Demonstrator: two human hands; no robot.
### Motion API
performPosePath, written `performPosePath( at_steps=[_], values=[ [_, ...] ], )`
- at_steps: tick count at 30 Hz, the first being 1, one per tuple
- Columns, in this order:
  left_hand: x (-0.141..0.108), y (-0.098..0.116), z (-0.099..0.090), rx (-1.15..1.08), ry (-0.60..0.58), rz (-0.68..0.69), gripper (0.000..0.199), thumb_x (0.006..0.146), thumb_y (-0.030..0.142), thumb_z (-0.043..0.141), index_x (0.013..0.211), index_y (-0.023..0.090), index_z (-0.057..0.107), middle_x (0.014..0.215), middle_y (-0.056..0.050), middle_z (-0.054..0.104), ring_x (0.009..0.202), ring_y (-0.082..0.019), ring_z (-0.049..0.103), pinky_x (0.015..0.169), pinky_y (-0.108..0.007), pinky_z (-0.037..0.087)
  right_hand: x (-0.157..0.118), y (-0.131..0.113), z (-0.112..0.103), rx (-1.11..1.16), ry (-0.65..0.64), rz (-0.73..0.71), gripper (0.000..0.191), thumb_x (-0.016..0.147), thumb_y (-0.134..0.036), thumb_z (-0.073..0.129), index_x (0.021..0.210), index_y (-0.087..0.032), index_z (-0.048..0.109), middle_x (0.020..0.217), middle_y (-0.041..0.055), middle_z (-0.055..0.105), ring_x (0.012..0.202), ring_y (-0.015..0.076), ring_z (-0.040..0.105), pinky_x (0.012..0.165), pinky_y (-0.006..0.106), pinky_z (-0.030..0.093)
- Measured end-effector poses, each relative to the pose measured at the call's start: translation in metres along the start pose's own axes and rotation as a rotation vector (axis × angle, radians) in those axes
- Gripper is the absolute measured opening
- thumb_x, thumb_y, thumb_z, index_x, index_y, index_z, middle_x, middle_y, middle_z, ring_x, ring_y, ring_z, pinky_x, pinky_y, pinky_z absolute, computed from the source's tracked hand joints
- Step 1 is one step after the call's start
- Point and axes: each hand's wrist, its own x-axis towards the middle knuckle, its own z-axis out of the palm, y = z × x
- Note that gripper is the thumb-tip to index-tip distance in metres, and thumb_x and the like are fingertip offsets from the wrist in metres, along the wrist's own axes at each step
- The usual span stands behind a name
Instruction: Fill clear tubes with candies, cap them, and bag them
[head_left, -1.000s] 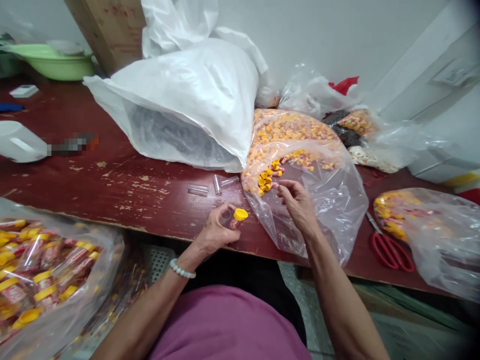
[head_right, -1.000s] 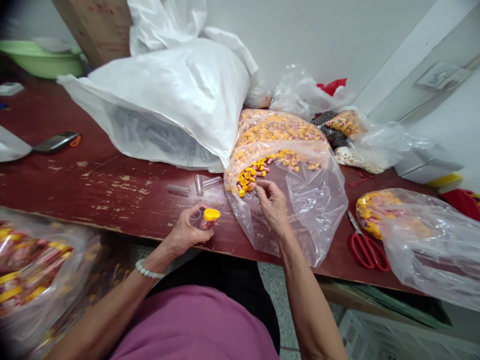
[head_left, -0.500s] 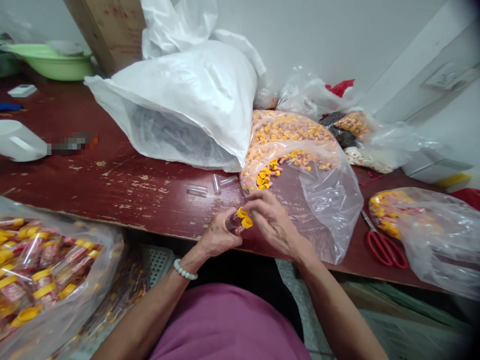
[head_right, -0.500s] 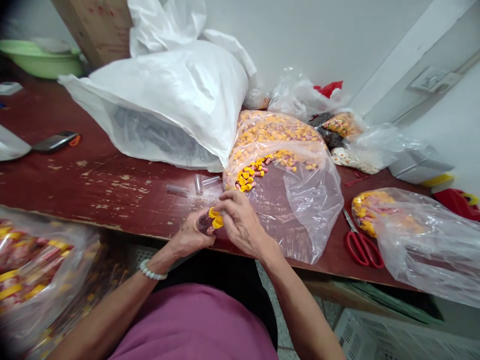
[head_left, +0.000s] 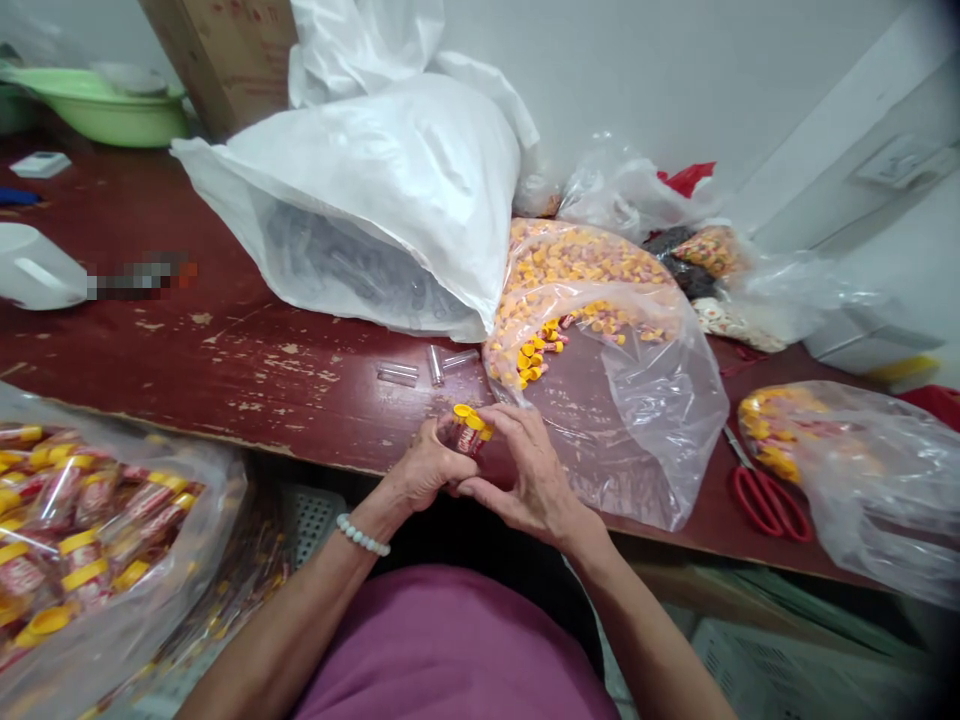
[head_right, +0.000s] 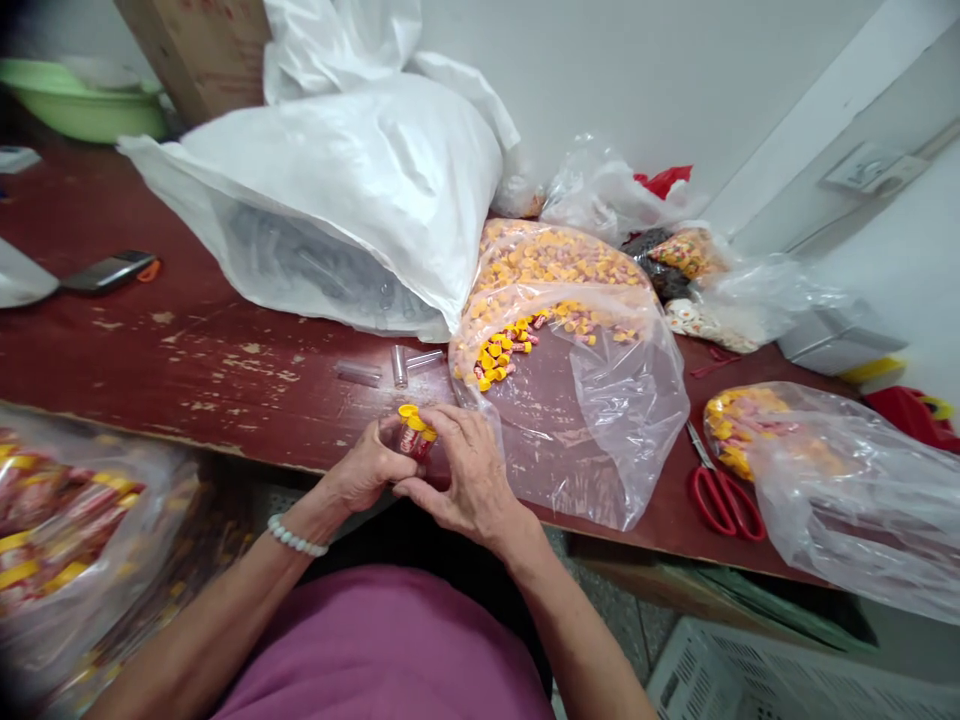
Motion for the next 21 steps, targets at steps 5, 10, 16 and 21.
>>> performPosePath(
  at_steps=[5,10,16,21],
  values=[
    [-0.003,0.001,0.001,0.109,0.022,-0.003,0.028,0.045,0.005,0.053,0.070,0.014,0.053,0.054,0.007,0.041,0.043,-0.004,0.031,0.038,-0.017,0.023,-0.003,0.005,0.004,-0.026,0.042,-0.016,0.068,0.069,-0.048,0.073,0.125,-0.020,0.045,0.121,0.0119,0.054,0.113,0.0245,0.049,0.096,0.042,0.042],
    [-0.002,-0.001,-0.001,0.225,0.053,0.033,0.028,0.049,0.006,0.056,0.075,0.013,0.057,0.061,0.005,0.050,0.048,-0.005,0.040,0.045,-0.019,0.033,-0.001,-0.001,0.000,-0.002,-0.012,-0.015,0.061,0.071,-0.047,0.072,0.121,-0.019,0.050,0.121,0.0120,0.055,0.113,0.0243,0.050,0.096,0.041,0.042],
    [-0.003,-0.004,0.000,0.212,0.090,0.067,0.028,0.047,0.003,0.058,0.072,0.013,0.056,0.059,0.005,0.053,0.048,-0.006,0.043,0.044,-0.017,0.034,0.000,0.003,0.005,0.100,-0.031,-0.011,0.047,0.073,-0.042,0.071,0.112,-0.021,0.057,0.123,0.0094,0.056,0.113,0.0229,0.051,0.097,0.041,0.041],
    [-0.003,0.001,-0.008,0.064,0.150,-0.054,0.029,0.047,0.008,0.063,0.074,0.014,0.055,0.059,0.004,0.058,0.041,-0.008,0.047,0.036,-0.018,0.034,0.015,0.056,0.007,0.155,0.208,0.258,0.023,0.091,-0.031,0.046,0.107,-0.021,0.058,0.106,0.0060,0.062,0.097,0.0171,0.058,0.085,0.034,0.047]
  ],
)
